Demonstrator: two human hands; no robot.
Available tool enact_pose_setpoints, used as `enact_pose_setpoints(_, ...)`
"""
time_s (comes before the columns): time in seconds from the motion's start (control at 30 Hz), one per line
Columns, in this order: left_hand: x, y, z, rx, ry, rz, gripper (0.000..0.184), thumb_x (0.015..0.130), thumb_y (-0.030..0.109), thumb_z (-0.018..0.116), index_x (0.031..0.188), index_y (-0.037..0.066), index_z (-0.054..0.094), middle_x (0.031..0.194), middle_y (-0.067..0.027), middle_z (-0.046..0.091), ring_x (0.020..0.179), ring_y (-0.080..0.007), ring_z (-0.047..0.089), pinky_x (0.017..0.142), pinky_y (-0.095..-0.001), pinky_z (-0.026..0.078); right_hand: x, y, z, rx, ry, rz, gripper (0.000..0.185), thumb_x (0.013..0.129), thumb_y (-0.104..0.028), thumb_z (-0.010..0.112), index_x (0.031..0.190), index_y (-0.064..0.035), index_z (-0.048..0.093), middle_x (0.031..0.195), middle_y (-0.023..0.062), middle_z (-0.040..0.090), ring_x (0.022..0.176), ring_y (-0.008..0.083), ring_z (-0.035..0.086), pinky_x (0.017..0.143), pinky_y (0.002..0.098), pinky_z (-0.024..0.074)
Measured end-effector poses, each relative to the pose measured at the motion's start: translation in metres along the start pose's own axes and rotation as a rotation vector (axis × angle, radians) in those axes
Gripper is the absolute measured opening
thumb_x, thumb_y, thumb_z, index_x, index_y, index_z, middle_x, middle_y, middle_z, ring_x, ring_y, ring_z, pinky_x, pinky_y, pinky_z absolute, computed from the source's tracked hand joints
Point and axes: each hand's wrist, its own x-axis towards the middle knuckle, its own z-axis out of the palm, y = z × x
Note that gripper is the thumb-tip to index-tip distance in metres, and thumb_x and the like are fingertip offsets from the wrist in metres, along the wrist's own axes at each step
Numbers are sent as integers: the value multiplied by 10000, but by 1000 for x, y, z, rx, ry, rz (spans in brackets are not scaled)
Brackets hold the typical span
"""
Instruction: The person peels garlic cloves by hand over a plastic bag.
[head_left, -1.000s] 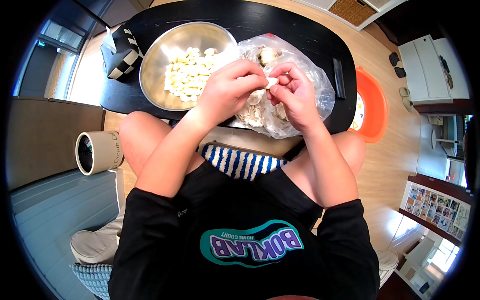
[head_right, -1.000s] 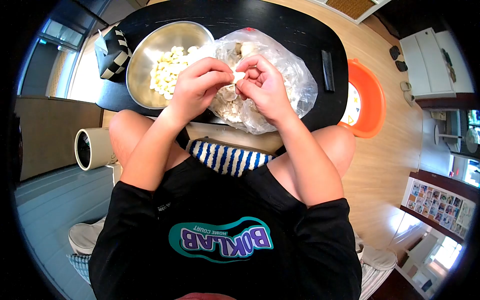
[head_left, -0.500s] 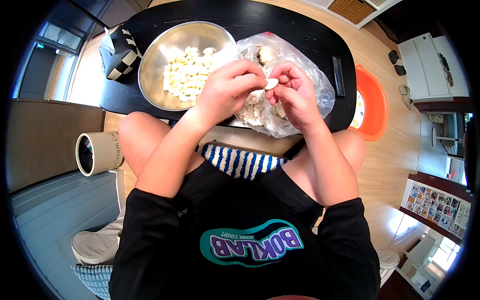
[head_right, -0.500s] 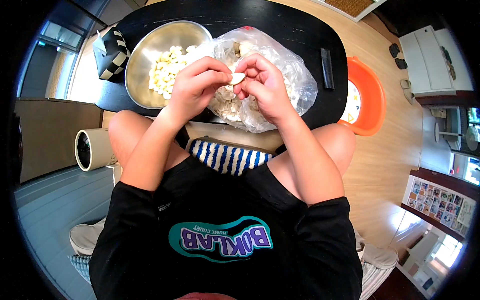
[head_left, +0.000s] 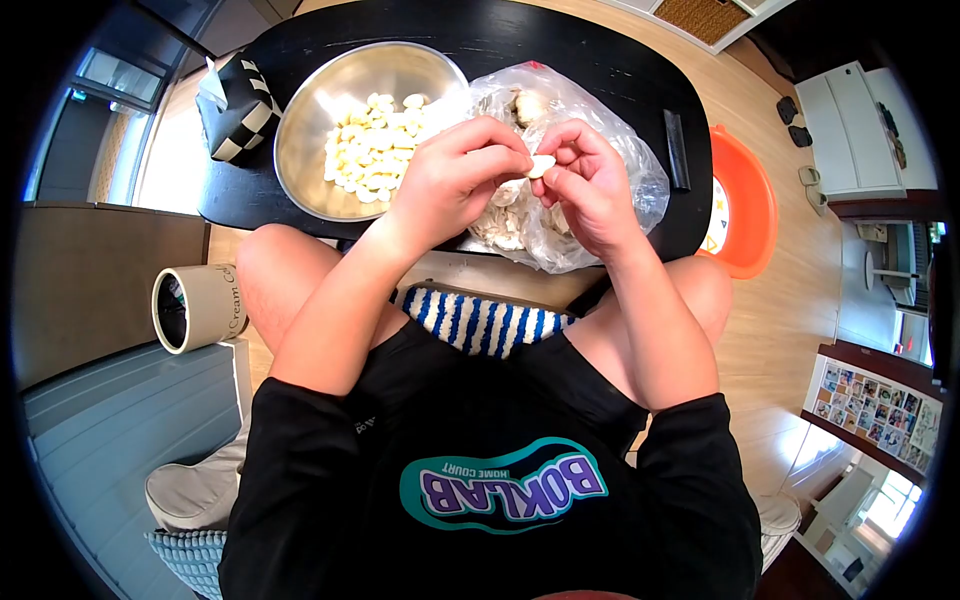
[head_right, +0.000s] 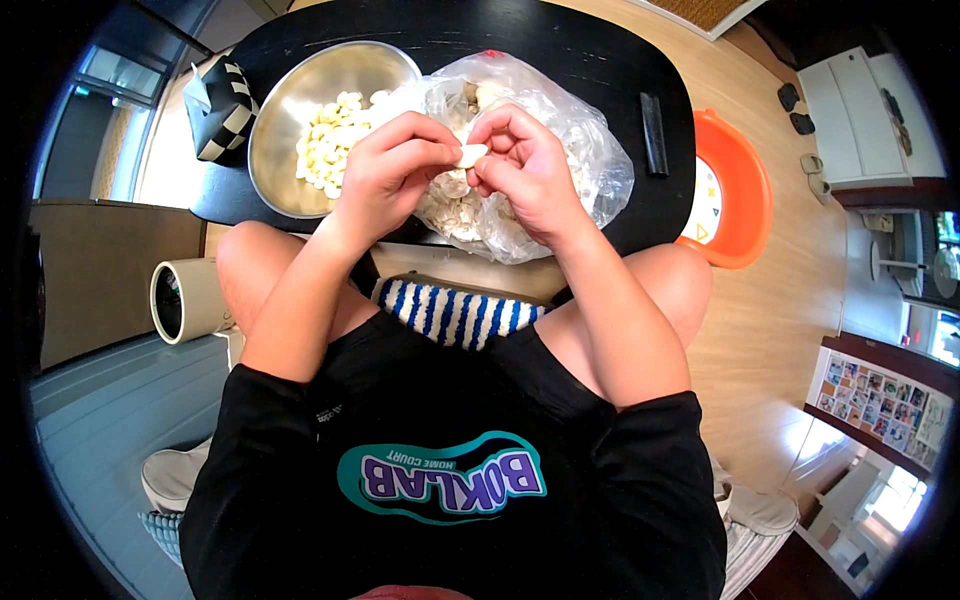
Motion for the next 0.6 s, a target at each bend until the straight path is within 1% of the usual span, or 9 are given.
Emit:
enact_pose_setpoints(0.23,0,1,0,-11,0,-12,209,734,-130,711,892,1,675,925,-93,670,816,-225,678,692,-291,550,0,2,0,-20,-9,-35,219,866,64,554,1061,-36,549,902,42,624,756,74,608,632,200,490)
enact_pose_setpoints(0.43,-1,0,0,-4,-6,-21,206,742,-123,713,899,5,679,932,-95,674,826,-225,683,692,-290,550,2,4,-2,-24,-10,-40,250,853,88,514,1069,-33,548,899,47,622,755,80,603,633,206,483)
enact_pose_setpoints(0.53,-1,0,0,3,-6,-27,203,744,-120,715,900,6,681,932,-95,675,826,-225,683,693,-292,551,2,4,-3,-4,-22,-39,248,852,73,511,1074,-31,548,897,50,622,755,85,600,636,212,481)
enact_pose_setpoints(0.6,0,-1,0,5,-5,-30,201,745,-118,717,899,6,681,932,-94,675,825,-225,683,693,-293,552,1,2,-2,10,-25,-31,224,866,39,534,1078,-32,549,893,47,622,756,86,598,642,216,483)
